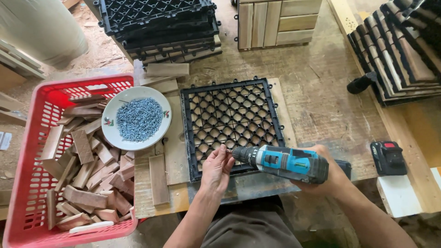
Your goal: Assembling interlocking floor tiles by fastening a plastic grid base to wooden slats using a power drill and screws.
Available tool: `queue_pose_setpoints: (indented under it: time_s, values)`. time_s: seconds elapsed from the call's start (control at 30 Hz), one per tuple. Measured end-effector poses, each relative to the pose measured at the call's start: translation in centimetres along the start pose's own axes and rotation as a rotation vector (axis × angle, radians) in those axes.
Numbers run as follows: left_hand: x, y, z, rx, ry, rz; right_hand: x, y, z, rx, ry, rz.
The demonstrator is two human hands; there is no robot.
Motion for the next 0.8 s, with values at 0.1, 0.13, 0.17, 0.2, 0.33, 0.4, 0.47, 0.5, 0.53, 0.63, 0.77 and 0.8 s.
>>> queue_pose_setpoints:
  time_s: [0.1, 0.13, 0.17, 0.2, 0.33, 0.4, 0.47, 0.5, 0.53, 0.63, 0.77, 0.8]
  values:
    - [0.1, 0.1, 0.4, -0.015, 0.003, -0.025, -0.1, -1.7, -0.6, 0.06, -0.054, 0.02]
    - [0.1, 0.3, 0.7, -0.018, 0.005, -0.025, -0.1, -1.3, -0.4, 0.063, -0.055, 0.019]
    - [0.3, 0.3, 1.0, -0.035, -0.007, -0.048, 0.0, -0.9, -0.2, 0.062, -0.065, 0.001]
    - [0.6, 0.5, 1.1, -0.051, -0.023, -0.071, -0.2, -0.4, -0.1, 0.06, -0.072, -0.012]
    - [1.5, 2.6, 1.8, -0.1, -0.11, -0.27, -1.0, -0.9, -0.2, 0.095, -0.088, -0.03]
    - [1.5, 5.6, 2.3, -0.005, -0.106, -0.523, -1.0, 1.0, 0.0, 0.212, -0.158, -0.03]
    - [2.4, 10.7, 3.1, 0.108, -0.045, -0.744, -1.2, 2.7, 0.3, 0.3, -0.212, -0.03]
    - [3.2, 13.7, 3.7, 0.221, 0.014, -0.968, -1.1, 3.8, 0.7, 0.39, -0.261, -0.031]
    - [0.6, 15.0, 1.6, 0.217, 0.012, -0.967, -1.0, 3.2, 0.1, 0.394, -0.261, -0.031]
    - [-3.7, 22.0, -1.6, 0.736, 0.159, -1.477, -1.2, 2.9, -1.3, 0.661, -0.271, 0.187]
    - [-11.7, 26.9, -6.8, 0.673, 0.474, -1.887, 0.2, 2.4, -2.5, 0.828, -0.373, 0.262]
    - [-14.6, 27.8, -8.7, 0.535, 0.541, -1.904, 0.4, 2.5, -3.1, 0.847, -0.405, 0.299]
Point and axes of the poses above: each hand's wrist, its own z-axis away from the middle knuckle, its own x-axis out of the palm, y = z × x, the point moved 8 cm from there along -z, towards the middle knuckle, and after that the axes turned 12 degrees about -y, right-handed, at the moved point
